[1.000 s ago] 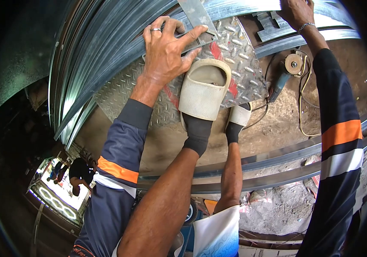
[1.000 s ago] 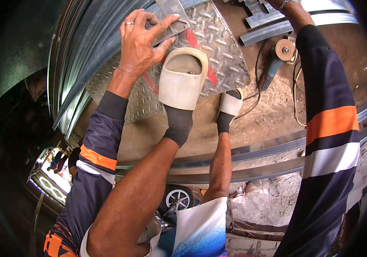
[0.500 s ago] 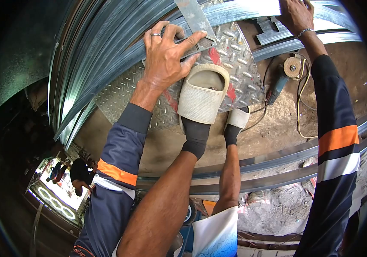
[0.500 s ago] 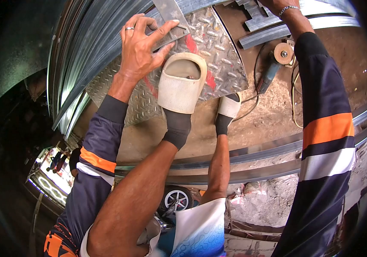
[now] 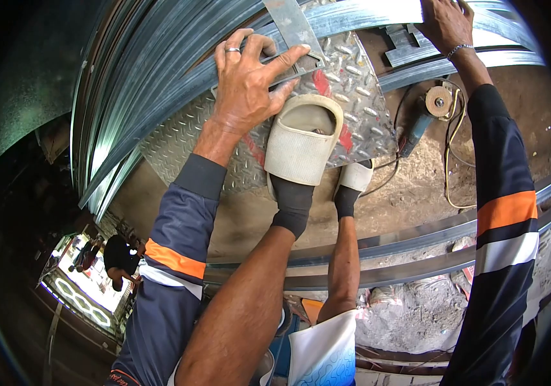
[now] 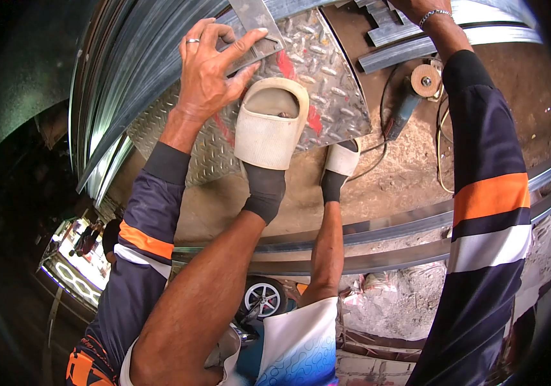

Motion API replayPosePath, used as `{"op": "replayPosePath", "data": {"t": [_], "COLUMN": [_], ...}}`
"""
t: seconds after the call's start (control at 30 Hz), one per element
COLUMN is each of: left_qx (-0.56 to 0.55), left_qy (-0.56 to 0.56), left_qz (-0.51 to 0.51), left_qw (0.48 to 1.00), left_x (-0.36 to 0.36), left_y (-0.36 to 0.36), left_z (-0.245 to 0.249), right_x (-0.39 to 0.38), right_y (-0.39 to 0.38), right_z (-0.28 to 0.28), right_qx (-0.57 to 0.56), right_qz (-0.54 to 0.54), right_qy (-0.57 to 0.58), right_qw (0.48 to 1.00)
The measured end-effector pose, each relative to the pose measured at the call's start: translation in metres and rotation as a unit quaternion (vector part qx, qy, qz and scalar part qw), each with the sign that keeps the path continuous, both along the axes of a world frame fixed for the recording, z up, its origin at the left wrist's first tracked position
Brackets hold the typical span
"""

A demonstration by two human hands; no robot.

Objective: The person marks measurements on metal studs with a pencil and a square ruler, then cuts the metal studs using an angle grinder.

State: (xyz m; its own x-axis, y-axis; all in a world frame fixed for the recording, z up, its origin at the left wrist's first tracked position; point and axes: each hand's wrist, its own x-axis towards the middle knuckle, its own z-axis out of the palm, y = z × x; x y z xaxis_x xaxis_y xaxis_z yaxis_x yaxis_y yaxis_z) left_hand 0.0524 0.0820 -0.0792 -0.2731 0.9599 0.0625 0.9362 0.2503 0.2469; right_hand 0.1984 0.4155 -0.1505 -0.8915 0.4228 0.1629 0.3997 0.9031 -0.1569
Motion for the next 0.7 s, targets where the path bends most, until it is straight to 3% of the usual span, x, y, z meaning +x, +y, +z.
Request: {"op": "replayPosePath", "data": {"t": [0.7], "left_qx": [0.003], "left_qy": [-0.013], "left_qz": [-0.003], "left_qw": [1.000], "left_x": [-0.0017], "left_y": [0.0005], "left_z": [0.0001], "right_x": [-0.0012], "right_y": [-0.0050], "right_z": [0.0090], "right_qx": [0.013], "right_qz": [-0.012], "right_qy": [-0.021], "right_qw": [1.000]}}
